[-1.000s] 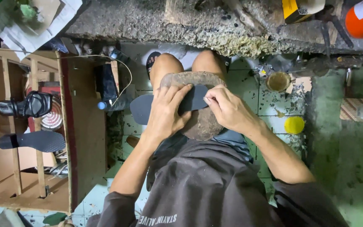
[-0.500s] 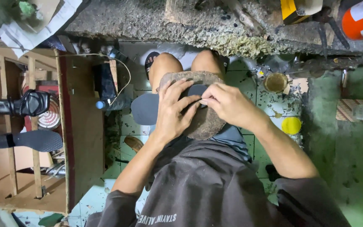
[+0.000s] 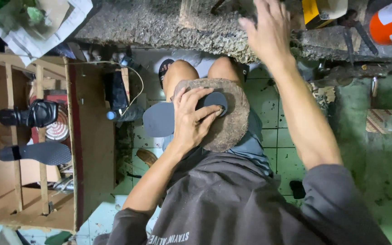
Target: Attaching a shoe sole to the upper using a hammer and a shoe last.
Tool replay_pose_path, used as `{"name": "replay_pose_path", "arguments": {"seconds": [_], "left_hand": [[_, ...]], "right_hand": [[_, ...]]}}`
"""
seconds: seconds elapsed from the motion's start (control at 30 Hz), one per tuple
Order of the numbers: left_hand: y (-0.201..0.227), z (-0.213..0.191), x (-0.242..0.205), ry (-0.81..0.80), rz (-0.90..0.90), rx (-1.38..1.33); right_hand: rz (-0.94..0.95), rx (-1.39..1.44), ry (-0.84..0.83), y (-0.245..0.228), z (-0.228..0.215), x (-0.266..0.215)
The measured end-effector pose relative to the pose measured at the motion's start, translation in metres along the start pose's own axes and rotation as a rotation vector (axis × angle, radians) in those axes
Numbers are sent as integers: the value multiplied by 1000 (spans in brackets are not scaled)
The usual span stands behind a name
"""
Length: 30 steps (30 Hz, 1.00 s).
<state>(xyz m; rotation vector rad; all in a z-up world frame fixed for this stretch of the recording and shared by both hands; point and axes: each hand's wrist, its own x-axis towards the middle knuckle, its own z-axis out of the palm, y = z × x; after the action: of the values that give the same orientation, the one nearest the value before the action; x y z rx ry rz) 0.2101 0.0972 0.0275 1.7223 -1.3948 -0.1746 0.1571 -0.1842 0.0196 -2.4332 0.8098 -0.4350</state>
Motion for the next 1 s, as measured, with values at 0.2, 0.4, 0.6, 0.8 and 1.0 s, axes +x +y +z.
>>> {"name": "replay_pose_path", "arguments": {"seconds": [0.2, 0.4, 0.6, 0.8, 1.0], "left_hand": [[0, 0, 2, 5, 38, 53], [1, 0, 2, 16, -112, -43], [2, -3, 1, -65, -136, -85], [-8, -2, 7, -98, -85, -76], [-11, -9, 6, -151, -102, -80]], "right_hand": [[199, -293, -112, 39, 27, 25], [25, 222, -48, -41, -18, -137], [78, 325, 45, -23, 1, -295], [179, 263, 208, 9, 60, -312], [-35, 435, 189, -30, 18, -263]]}}
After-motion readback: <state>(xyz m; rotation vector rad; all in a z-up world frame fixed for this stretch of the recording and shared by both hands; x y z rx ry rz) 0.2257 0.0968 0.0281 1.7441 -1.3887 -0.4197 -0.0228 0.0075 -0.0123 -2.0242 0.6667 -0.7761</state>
